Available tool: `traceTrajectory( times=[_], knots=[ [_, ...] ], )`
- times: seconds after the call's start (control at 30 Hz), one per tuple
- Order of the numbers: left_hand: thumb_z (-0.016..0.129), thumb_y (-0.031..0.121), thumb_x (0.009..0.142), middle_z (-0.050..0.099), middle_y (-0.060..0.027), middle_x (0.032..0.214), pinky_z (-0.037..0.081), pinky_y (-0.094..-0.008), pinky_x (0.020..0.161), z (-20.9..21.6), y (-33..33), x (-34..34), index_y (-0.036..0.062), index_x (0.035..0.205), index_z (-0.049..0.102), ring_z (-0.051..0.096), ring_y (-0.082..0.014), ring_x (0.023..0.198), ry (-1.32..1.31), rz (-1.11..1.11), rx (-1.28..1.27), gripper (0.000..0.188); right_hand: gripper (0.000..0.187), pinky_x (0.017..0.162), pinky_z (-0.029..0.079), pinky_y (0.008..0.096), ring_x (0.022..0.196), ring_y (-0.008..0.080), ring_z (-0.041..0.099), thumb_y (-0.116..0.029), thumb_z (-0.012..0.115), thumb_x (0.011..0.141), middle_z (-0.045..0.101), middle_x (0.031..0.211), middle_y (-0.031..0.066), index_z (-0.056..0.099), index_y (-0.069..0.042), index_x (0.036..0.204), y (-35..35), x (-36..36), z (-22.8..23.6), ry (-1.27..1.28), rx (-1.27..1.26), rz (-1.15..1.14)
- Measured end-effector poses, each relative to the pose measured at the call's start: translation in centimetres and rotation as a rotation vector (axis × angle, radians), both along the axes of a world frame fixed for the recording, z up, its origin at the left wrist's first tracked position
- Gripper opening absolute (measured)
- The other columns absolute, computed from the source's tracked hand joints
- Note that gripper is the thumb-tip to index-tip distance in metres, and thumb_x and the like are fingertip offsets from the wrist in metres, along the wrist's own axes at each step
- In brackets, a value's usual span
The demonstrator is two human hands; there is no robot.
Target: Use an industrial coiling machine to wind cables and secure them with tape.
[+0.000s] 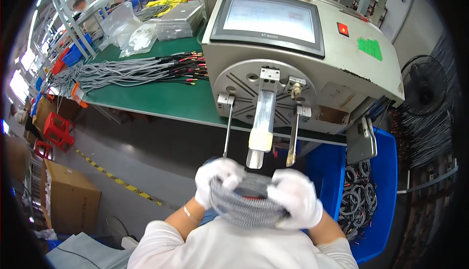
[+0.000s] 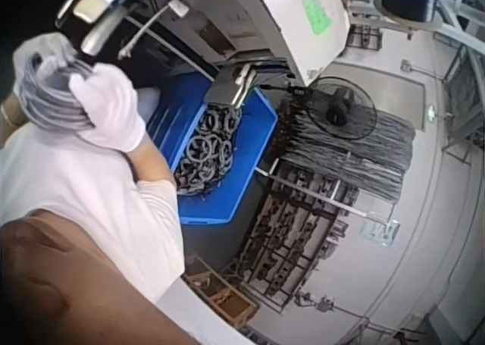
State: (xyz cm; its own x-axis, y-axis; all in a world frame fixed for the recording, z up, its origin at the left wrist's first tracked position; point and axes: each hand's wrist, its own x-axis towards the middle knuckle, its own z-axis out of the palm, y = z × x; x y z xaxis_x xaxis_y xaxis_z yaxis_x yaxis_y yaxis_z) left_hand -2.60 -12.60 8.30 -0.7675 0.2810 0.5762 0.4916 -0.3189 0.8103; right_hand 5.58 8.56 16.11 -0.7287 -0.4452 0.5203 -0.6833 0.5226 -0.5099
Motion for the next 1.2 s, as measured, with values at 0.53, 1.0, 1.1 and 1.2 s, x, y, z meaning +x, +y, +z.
traceTrajectory(
  times=[0.53,1.0,1.1,1.2],
  knots=[
    [0.067,0.024,0.083,0.058,-0.0140,0.065,0.047,-0.0376,0.054,-1.0,6.8,1.2,0.0035,0.072,0.059,0.058,-0.0339,0.061,0.186,-0.178,-0.880,0.024,0.022,0.052,0.046,0.0282,0.061,0.0122,0.060,-0.012,0.076,0.074,0.060,0.067,0.0047,0.060,-0.001,0.084,3.1,2.9,-4.1,-1.445,-0.543,-0.220],
    [0.064,0.015,0.077,0.059,-0.0172,0.066,0.049,-0.0393,0.057,-2.7,8.8,0.6,0.0044,0.075,0.060,0.060,-0.0371,0.064,0.064,-0.307,-0.964,0.012,0.024,0.063,0.049,0.0303,0.066,0.0161,0.060,-0.020,0.069,0.085,0.059,0.069,0.0077,0.061,0.000,0.095,4.5,2.8,-5.6,-1.291,-0.494,-0.340],
    [0.062,0.015,0.077,0.060,-0.0166,0.066,0.050,-0.0405,0.059,-3.8,9.6,1.4,0.0056,0.075,0.060,0.060,-0.0371,0.066,0.043,-0.198,-1.001,0.010,0.017,0.055,0.045,0.0317,0.060,0.0188,0.060,-0.018,0.058,0.091,0.061,0.067,0.0063,0.063,-0.003,0.090,3.7,2.5,-7.3,-0.716,-0.425,-0.462],
    [0.056,0.021,0.081,0.062,-0.0192,0.072,0.049,-0.0465,0.068,-3.3,10.5,2.5,0.0069,0.075,0.061,0.061,-0.0400,0.074,0.015,-0.198,-0.943,0.016,0.020,0.056,0.046,0.0359,0.062,0.0275,0.061,-0.020,0.055,0.093,0.062,0.070,0.0127,0.061,-0.003,0.086,3.1,2.6,-8.2,-0.542,-0.171,-0.595]
  ],
)
